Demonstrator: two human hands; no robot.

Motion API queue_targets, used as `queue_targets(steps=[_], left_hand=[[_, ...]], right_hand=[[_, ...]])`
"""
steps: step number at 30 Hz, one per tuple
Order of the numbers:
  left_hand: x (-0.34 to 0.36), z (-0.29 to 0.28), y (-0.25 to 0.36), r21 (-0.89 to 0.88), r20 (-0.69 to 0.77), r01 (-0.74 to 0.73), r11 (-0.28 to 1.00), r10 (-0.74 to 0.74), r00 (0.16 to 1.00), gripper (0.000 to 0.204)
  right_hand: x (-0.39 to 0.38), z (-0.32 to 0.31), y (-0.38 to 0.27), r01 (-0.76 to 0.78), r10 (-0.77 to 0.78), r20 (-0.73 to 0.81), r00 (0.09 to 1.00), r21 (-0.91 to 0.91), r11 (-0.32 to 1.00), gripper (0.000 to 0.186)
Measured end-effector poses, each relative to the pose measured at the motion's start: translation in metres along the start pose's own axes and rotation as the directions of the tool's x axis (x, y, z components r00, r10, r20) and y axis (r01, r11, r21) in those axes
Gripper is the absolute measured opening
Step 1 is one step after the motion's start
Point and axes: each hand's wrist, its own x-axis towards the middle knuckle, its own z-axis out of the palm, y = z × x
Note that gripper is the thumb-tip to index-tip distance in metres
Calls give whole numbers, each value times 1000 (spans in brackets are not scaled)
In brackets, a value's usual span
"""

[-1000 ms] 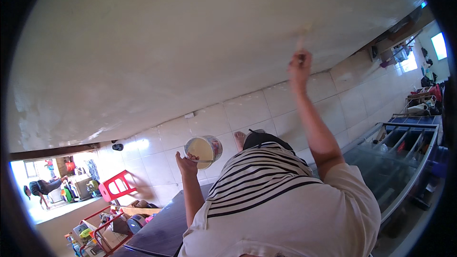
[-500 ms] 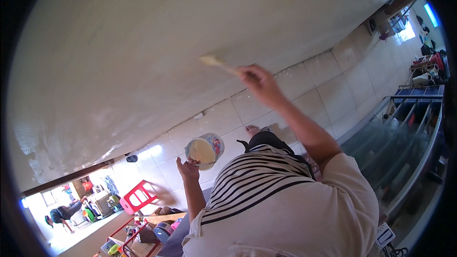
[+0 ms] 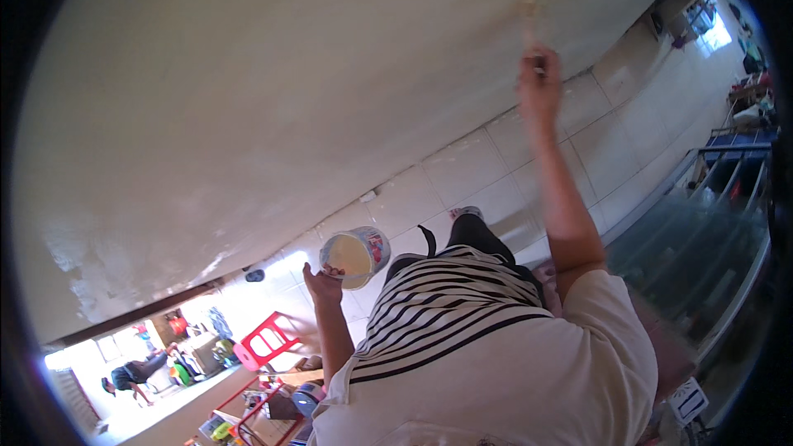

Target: The person uses a brush to apply paint to a wall while holding a container of paint.

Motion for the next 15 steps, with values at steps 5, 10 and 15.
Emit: queue_targets(steps=[5, 10, 15], left_hand=[[9, 8, 13, 22, 10, 38, 999, -38, 999, 52], [26, 19, 16, 61, 28, 76, 995, -78, 997, 53], [50, 18, 21, 103, 60, 123, 987, -130, 990, 53]], right_hand=[[-125, 91, -29, 153, -165, 235, 958, 70, 986, 36], [-210, 119, -51, 20, -104, 569, 816, 153, 988, 32], [-200, 124, -39, -54, -74, 673, 736, 167, 984, 23]])
